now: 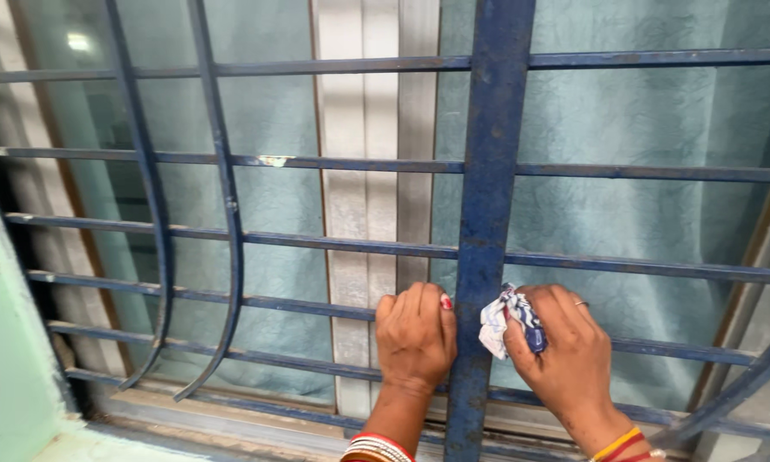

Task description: The person wipes a window grill with a cloth by hand, moving the cloth along the metal bars and the lower frame.

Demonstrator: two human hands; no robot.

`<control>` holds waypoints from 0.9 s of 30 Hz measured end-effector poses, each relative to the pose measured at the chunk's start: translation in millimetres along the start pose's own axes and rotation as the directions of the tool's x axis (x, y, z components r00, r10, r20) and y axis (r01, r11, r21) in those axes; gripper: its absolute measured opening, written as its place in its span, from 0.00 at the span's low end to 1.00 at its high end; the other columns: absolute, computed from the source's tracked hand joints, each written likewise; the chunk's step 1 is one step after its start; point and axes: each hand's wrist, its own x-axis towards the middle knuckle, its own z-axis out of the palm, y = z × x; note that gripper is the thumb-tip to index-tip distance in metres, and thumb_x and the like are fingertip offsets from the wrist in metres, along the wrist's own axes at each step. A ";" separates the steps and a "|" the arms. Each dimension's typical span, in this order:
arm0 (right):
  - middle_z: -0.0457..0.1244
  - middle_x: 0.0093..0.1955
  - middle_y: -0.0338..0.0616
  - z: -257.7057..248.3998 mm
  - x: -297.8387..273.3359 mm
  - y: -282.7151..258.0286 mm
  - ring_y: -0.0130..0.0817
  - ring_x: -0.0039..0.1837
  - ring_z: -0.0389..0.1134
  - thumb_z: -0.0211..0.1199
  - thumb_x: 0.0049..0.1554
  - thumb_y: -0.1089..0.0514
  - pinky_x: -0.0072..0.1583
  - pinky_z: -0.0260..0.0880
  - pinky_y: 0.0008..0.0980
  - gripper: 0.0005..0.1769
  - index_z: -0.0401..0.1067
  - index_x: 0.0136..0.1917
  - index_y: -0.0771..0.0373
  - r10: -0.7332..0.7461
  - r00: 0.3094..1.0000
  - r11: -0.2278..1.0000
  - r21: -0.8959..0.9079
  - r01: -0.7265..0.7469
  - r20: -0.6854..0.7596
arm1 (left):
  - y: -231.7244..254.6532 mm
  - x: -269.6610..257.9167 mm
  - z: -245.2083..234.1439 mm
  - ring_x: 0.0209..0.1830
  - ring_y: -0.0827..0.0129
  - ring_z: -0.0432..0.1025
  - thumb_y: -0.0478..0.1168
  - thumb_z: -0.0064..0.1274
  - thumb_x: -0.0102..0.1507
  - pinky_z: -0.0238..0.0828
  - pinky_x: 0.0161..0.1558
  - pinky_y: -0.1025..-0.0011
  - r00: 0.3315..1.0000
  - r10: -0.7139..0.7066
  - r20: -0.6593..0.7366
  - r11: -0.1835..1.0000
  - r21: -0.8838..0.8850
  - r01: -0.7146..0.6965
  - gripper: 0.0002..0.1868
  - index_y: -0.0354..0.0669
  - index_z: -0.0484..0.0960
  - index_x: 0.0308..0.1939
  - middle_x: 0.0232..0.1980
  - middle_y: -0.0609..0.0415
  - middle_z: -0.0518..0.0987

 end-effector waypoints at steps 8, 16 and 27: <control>0.69 0.47 0.49 -26.9 9.9 20.8 0.55 0.48 0.71 0.64 0.51 0.49 0.46 0.71 0.44 0.18 0.73 0.53 0.58 0.082 0.949 0.992 0.064 -0.107 0.303 | -1.0 0.0 -4.7 0.35 0.56 0.69 0.41 0.46 0.69 0.61 0.41 0.58 0.998 0.005 0.059 1.000 -0.004 -0.005 0.07 0.42 0.74 0.38 0.34 0.50 0.72; 0.70 0.38 0.59 -22.2 28.0 35.9 0.60 0.45 0.71 0.59 0.58 0.44 0.49 0.70 0.51 0.22 0.76 0.61 0.57 0.425 0.755 0.903 -0.183 -0.388 0.500 | 1.6 -1.1 -7.5 0.37 0.55 0.69 0.41 0.47 0.70 0.60 0.43 0.57 0.995 -0.025 0.092 1.000 -0.012 0.026 0.07 0.43 0.73 0.39 0.34 0.50 0.72; 0.67 0.49 0.52 -29.1 -13.2 22.0 0.52 0.50 0.71 0.68 0.52 0.36 0.50 0.71 0.46 0.33 0.73 0.61 0.59 -0.112 0.967 0.972 -0.177 0.154 0.228 | 4.9 -1.2 -11.5 0.41 0.55 0.71 0.43 0.42 0.72 0.60 0.45 0.56 0.984 -0.063 0.168 0.998 0.030 0.059 0.09 0.43 0.73 0.41 0.37 0.50 0.75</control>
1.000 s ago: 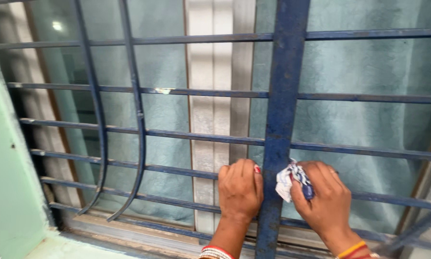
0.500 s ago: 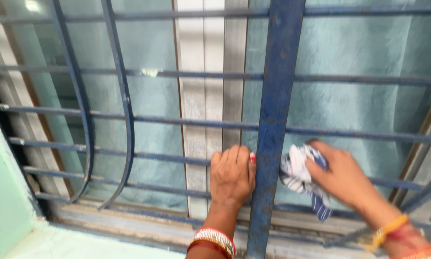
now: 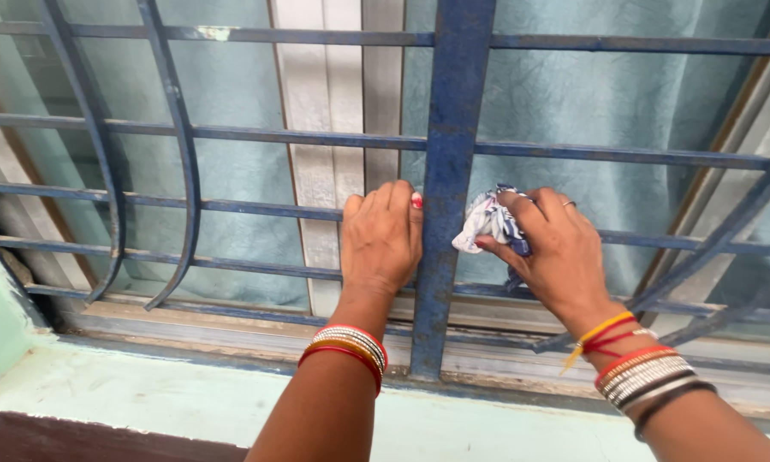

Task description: The person wipes a window grill with a cloth by hand, moving the cloth along the metal bars and the lower frame.

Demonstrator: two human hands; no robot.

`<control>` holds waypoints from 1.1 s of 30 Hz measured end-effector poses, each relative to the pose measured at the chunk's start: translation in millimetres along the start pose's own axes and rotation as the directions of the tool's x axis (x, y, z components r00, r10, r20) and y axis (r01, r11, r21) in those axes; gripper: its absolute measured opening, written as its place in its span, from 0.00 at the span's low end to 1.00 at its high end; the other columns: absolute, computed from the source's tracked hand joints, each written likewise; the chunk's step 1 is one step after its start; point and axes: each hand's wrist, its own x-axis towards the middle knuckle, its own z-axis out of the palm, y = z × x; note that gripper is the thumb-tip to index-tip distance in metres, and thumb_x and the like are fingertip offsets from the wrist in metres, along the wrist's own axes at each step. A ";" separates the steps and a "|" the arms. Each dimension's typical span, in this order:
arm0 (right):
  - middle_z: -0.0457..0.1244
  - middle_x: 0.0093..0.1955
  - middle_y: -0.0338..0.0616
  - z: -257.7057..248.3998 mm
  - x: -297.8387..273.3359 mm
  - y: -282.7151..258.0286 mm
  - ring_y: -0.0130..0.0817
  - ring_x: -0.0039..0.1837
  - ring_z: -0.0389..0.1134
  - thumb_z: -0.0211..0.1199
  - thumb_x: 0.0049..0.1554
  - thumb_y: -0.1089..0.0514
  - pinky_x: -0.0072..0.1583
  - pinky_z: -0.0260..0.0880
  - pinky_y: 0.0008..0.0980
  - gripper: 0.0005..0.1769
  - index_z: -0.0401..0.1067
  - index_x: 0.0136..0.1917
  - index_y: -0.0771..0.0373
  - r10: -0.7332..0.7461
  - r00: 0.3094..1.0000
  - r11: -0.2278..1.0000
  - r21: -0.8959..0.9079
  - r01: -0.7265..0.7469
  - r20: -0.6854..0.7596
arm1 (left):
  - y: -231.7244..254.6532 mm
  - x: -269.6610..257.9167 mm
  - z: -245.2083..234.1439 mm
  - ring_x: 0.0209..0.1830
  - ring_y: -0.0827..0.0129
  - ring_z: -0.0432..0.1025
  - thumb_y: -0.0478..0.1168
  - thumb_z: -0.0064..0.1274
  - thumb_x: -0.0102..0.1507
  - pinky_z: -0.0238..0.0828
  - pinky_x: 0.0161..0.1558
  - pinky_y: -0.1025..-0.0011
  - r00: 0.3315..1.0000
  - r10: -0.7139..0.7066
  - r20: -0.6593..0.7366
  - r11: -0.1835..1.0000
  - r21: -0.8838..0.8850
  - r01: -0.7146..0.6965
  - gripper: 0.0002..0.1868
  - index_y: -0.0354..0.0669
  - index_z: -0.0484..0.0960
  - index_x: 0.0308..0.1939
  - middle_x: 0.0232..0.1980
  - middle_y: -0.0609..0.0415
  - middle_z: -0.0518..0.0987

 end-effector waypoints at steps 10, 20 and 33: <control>0.72 0.45 0.51 -14.2 42.5 15.3 0.54 0.51 0.74 0.64 0.51 0.29 0.52 0.71 0.52 0.34 0.72 0.59 0.53 0.320 0.765 0.914 0.029 -0.404 0.558 | 11.3 5.8 -19.2 0.38 0.54 0.70 0.51 0.43 0.71 0.59 0.45 0.58 0.988 -0.100 0.118 0.991 -0.076 0.109 0.19 0.43 0.77 0.34 0.34 0.50 0.77; 0.64 0.49 0.52 -10.1 -0.7 0.9 0.54 0.50 0.68 0.65 0.55 0.39 0.51 0.69 0.49 0.30 0.70 0.64 0.58 -0.024 0.998 0.999 0.023 0.023 0.061 | 10.7 5.5 -22.9 0.38 0.55 0.69 0.57 0.46 0.69 0.58 0.46 0.59 0.987 -0.010 0.160 1.000 -0.013 0.013 0.23 0.41 0.79 0.34 0.34 0.49 0.75; 0.71 0.52 0.48 -38.5 27.0 41.2 0.49 0.53 0.73 0.66 0.52 0.39 0.56 0.71 0.45 0.30 0.70 0.64 0.53 0.154 0.843 0.925 0.224 -0.306 0.515 | 10.5 5.5 -21.0 0.37 0.57 0.68 0.57 0.49 0.67 0.58 0.46 0.59 0.986 -0.007 0.168 1.000 0.019 0.004 0.22 0.42 0.78 0.32 0.33 0.50 0.73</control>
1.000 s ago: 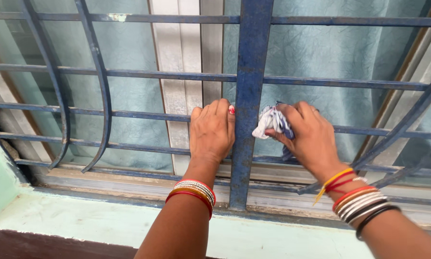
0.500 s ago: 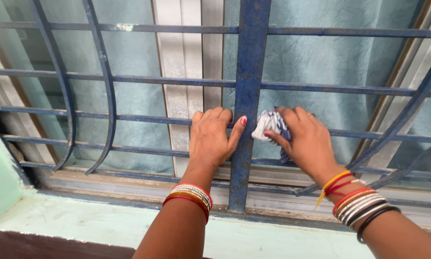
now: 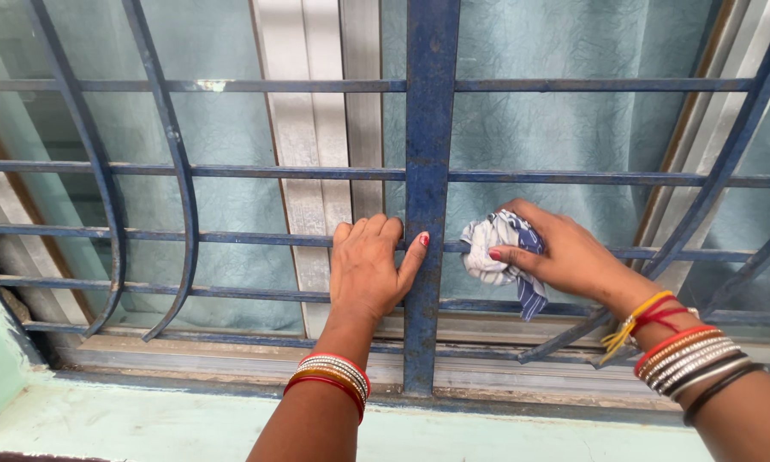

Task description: The person wipes a window grill with a cloth by hand, moving the cloth along the metal bars and the lower frame.

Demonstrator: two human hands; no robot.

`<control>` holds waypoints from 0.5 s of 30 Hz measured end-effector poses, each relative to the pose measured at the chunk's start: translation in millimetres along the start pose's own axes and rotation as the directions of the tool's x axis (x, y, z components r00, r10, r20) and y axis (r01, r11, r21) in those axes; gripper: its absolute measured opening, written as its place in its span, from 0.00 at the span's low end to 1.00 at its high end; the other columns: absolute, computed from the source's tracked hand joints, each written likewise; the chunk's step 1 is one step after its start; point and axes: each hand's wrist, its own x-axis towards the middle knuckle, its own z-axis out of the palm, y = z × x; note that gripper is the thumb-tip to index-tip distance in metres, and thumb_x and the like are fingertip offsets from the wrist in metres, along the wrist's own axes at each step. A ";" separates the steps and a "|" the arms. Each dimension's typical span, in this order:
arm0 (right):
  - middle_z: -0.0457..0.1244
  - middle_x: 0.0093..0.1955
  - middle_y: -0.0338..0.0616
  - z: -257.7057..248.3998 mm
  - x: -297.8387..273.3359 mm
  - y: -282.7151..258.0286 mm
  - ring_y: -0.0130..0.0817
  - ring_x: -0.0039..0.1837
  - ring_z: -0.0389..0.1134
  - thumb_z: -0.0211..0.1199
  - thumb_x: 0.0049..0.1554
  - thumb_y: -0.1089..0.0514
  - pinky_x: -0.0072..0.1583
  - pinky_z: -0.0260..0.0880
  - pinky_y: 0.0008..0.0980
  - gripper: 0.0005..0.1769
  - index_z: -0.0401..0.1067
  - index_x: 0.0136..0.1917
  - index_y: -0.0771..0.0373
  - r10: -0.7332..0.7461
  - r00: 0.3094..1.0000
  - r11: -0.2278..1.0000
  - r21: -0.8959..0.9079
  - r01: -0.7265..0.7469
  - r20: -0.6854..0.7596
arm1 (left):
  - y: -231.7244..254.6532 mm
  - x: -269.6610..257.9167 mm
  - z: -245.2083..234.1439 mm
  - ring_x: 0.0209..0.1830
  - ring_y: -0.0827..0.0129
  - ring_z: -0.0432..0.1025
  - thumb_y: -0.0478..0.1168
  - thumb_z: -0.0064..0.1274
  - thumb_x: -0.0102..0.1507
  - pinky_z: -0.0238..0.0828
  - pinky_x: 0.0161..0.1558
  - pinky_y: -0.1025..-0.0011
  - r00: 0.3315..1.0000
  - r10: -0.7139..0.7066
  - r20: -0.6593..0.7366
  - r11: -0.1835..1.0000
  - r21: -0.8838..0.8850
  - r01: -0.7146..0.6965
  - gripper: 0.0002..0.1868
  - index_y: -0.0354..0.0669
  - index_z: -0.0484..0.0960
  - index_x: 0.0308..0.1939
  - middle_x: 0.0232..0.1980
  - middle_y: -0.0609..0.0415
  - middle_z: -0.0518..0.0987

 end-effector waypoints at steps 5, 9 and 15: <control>0.69 0.52 0.44 -15.3 -23.1 1.2 0.44 0.51 0.70 0.65 0.52 0.39 0.57 0.62 0.42 0.29 0.71 0.63 0.51 -0.165 0.982 0.933 -0.337 0.126 -0.090 | 2.2 0.9 -1.1 0.38 0.57 0.68 0.57 0.48 0.67 0.58 0.46 0.59 0.999 -0.027 0.027 1.000 0.009 0.027 0.22 0.42 0.79 0.33 0.34 0.50 0.74; 0.70 0.50 0.45 -23.6 -30.8 1.2 0.45 0.55 0.69 0.71 0.48 0.38 0.64 0.57 0.43 0.29 0.72 0.58 0.52 -0.225 0.962 0.892 -0.430 0.140 -0.153 | 5.7 2.0 -2.3 0.39 0.56 0.69 0.57 0.49 0.66 0.58 0.46 0.59 0.999 -0.045 0.028 0.999 0.024 0.044 0.21 0.42 0.80 0.33 0.34 0.50 0.75; 0.72 0.46 0.48 -36.5 6.3 7.4 0.44 0.52 0.73 0.77 0.45 0.41 0.58 0.68 0.42 0.33 0.71 0.59 0.54 0.186 0.970 0.962 -0.231 -0.147 0.156 | 9.4 3.5 -6.9 0.41 0.56 0.69 0.56 0.50 0.65 0.59 0.48 0.59 0.996 -0.073 0.056 0.997 0.025 0.072 0.21 0.41 0.80 0.33 0.35 0.49 0.76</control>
